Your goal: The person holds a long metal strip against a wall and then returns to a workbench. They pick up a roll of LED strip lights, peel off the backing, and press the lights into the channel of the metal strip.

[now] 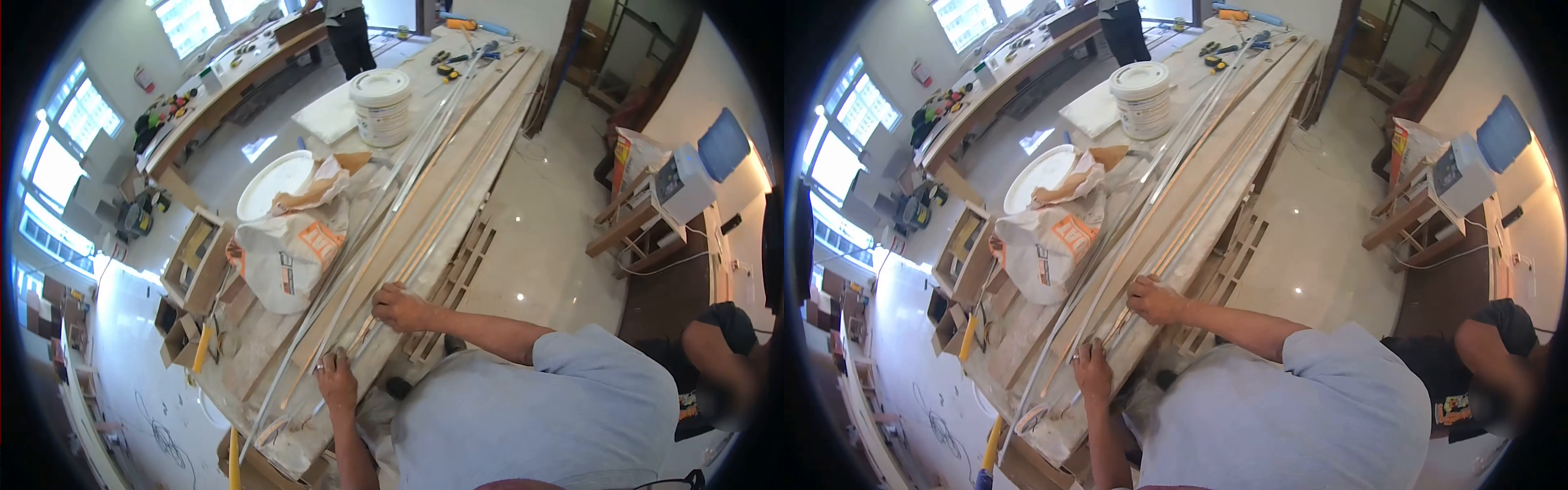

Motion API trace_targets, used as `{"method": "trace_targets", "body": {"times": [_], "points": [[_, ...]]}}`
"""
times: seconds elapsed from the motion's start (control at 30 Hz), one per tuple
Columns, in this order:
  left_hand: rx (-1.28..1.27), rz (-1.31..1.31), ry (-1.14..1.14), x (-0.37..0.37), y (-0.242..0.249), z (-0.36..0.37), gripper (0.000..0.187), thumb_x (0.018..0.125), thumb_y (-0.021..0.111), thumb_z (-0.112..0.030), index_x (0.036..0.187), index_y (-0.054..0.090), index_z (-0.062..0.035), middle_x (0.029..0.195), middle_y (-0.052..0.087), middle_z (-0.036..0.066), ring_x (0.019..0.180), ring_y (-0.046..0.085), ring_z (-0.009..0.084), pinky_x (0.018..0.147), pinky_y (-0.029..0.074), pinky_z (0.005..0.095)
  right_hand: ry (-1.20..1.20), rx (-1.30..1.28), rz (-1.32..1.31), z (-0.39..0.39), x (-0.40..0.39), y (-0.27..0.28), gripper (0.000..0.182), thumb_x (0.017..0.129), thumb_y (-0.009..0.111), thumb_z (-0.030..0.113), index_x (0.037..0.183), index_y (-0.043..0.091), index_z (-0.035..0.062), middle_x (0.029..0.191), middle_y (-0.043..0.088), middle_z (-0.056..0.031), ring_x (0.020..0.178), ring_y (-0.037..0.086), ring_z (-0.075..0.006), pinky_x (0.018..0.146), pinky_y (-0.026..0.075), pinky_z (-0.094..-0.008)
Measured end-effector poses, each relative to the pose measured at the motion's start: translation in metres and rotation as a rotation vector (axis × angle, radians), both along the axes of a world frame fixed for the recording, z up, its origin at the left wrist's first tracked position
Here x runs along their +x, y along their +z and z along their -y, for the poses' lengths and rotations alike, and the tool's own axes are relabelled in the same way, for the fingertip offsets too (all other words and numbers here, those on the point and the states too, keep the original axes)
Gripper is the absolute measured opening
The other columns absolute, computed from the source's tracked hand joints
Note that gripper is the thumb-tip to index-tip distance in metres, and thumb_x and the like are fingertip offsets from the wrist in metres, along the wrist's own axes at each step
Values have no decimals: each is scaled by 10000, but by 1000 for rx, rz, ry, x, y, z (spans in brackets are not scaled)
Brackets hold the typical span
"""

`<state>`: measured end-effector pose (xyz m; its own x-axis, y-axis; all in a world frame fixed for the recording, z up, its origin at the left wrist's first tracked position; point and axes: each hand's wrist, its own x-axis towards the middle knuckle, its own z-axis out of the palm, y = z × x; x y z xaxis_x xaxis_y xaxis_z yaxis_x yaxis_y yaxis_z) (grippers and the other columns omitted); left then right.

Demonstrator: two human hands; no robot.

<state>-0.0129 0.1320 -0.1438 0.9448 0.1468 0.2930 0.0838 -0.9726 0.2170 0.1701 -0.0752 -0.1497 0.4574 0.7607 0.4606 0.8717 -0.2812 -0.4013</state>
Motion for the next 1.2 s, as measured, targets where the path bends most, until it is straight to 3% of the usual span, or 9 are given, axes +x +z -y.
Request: {"method": "trace_targets", "body": {"times": [0.2, 0.27, 0.7, 0.77, 0.97, 1.0, 1.03, 1.07, 1.2], "points": [[-57, -84, -49, -1, 9, -7, 303, 843, 631, -90, 1143, 672, -91, 1049, 614, 113, 986, 605, 328, 822, 469, 464, -11, 3, -20, 2, -4, 0, 142, 776, 690, 130, 908, 636, 126, 989, 526, -37, 966, 508, -255, 861, 409, -440], [-44, -109, -75, -3, 9, -11, 348, 819, 601, -40, 1158, 665, -94, 1041, 609, 111, 965, 608, 328, 813, 468, 462, -24, 5, -48, 1, -7, 0, 85, 797, 680, 181, 838, 626, 132, 979, 527, -51, 985, 509, -264, 877, 413, -445], [1, -17, -213, -14, -8, -31, 471, 779, 561, 21, 1240, 634, -41, 1038, 589, 160, 896, 614, 364, 723, 504, 447, -171, 99, 53, -10, -35, 9, 97, 765, 691, 145, 798, 615, 94, 923, 534, -74, 870, 520, -280, 834, 443, -394], [-62, 16, -241, -11, -9, -35, 456, 785, 562, 28, 1232, 632, -32, 1083, 604, 183, 903, 639, 380, 721, 532, 463, -171, 117, 33, -12, -37, 7, 151, 791, 707, 106, 926, 647, 75, 971, 536, -84, 926, 522, -274, 856, 430, -423], [-74, 129, -265, -12, -32, -40, 378, 796, 575, 8, 1158, 660, -61, 1102, 641, 176, 928, 658, 379, 730, 556, 463, -164, 115, 17, -13, -30, -25, 118, 826, 661, 89, 931, 638, 41, 1031, 583, -132, 1021, 548, -338, 929, 434, -464], [-67, 131, -283, -13, -26, -40, 379, 793, 571, -5, 1156, 660, -67, 1097, 643, 164, 932, 651, 369, 733, 553, 448, -126, 113, 146, -15, -29, -24, 128, 760, 601, 161, 793, 581, 40, 943, 562, -140, 988, 532, -336, 918, 426, -456], [-50, 84, -253, -15, -25, -39, 361, 789, 571, -23, 1137, 658, -65, 1028, 636, 142, 900, 641, 353, 724, 546, 440, -88, 88, 194, -12, -26, -25, 103, 773, 612, 129, 823, 602, 39, 947, 569, -137, 983, 538, -339, 908, 435, -455], [-14, 139, -254, -13, -15, -38, 331, 788, 574, -33, 1108, 654, -66, 963, 609, 118, 850, 636, 329, 697, 543, 429, -163, 198, 30, -16, -33, -15, 100, 783, 649, 70, 880, 637, 46, 957, 579, -127, 965, 543, -335, 875, 458, -438], [-58, 113, -208, -12, -19, -41, 301, 794, 592, -48, 1089, 650, -67, 950, 586, 100, 835, 639, 297, 677, 544, 407, -132, 136, -13, -16, -38, 10, 168, 791, 712, 48, 954, 680, 66, 1000, 594, -111, 963, 551, -325, 860, 482, -412]]}}
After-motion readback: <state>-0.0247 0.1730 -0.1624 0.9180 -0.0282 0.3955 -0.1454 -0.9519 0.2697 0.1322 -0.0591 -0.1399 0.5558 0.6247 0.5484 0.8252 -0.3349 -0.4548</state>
